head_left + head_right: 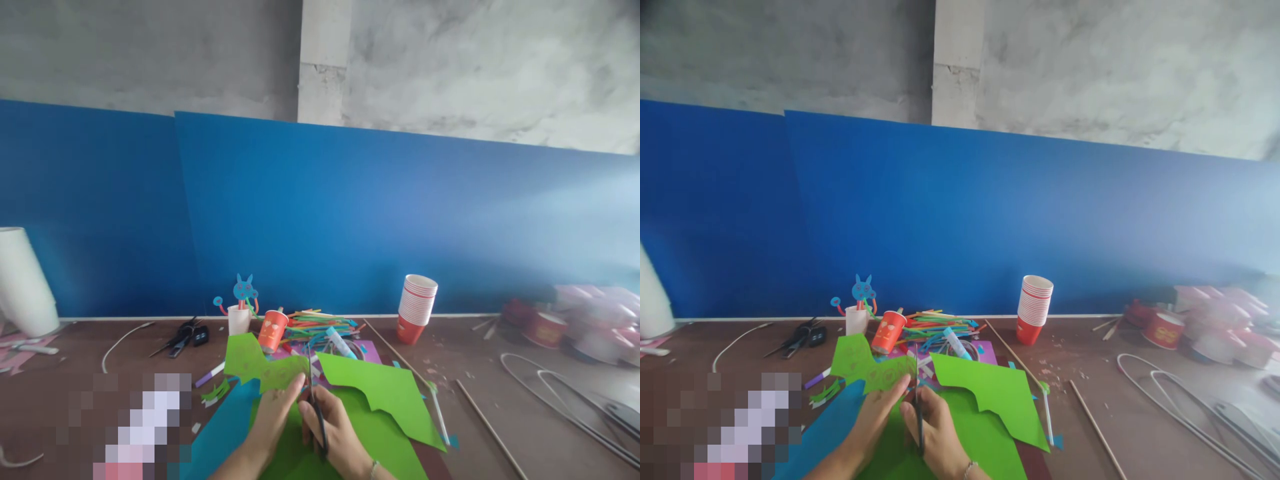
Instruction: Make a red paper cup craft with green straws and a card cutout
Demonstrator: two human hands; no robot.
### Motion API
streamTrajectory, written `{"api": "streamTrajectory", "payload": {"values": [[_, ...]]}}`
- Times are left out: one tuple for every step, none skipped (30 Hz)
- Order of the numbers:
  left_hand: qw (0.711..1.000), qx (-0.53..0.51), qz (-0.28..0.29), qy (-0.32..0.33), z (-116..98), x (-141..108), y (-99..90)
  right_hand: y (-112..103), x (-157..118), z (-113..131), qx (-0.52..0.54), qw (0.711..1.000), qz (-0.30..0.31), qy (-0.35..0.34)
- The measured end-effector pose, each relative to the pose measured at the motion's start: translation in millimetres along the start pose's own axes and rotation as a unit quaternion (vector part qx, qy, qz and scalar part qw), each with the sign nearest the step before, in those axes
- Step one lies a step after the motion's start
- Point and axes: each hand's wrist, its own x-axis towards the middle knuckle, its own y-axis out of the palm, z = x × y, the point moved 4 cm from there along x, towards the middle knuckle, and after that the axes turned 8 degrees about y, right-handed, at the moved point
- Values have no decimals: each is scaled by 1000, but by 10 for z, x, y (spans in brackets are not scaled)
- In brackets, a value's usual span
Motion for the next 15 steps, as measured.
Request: {"api": "streamTrajectory", "payload": {"values": [[1000,-11,11,-9,-9,-14,11,-1,-4,-8,-2,1000,2,1],[999,-27,25,-18,-20,-28,23,-1,-9,-14,-4,1000,4,1],[998,-39,38,-24,-32,-40,32,-2,-14,-18,-5,1000,6,-1],[997,-48,47,-25,-46,-48,36,-1,-19,-20,-7,1000,8,-5],[997,-53,54,-22,-60,-52,35,-1,-22,-20,-8,1000,10,-8],[997,-52,61,-15,-72,-50,30,-1,-23,-18,-8,1000,10,-11],[997,-47,59,-8,-80,-43,17,-2,-22,-16,-8,1000,8,-11],[998,-38,53,-4,-82,-33,-2,-3,-20,-14,-8,1000,6,-9],[999,-29,42,-2,-79,-21,-24,-4,-16,-11,-9,1000,4,-6],[999,-22,34,-1,-74,-9,-43,-5,-12,-8,-11,1000,2,-2],[999,-17,31,0,-69,2,-56,-5,-9,-4,-12,1000,1,3],[999,-14,30,5,-69,12,-65,-4,-7,0,-14,1000,1,7],[999,-13,33,12,-72,19,-69,-3,-6,5,-14,1000,1,11],[999,-12,37,18,-76,24,-69,-3,-7,9,-14,1000,0,15],[999,-10,39,20,-80,25,-68,-3,-9,13,-14,1000,0,18]]}}
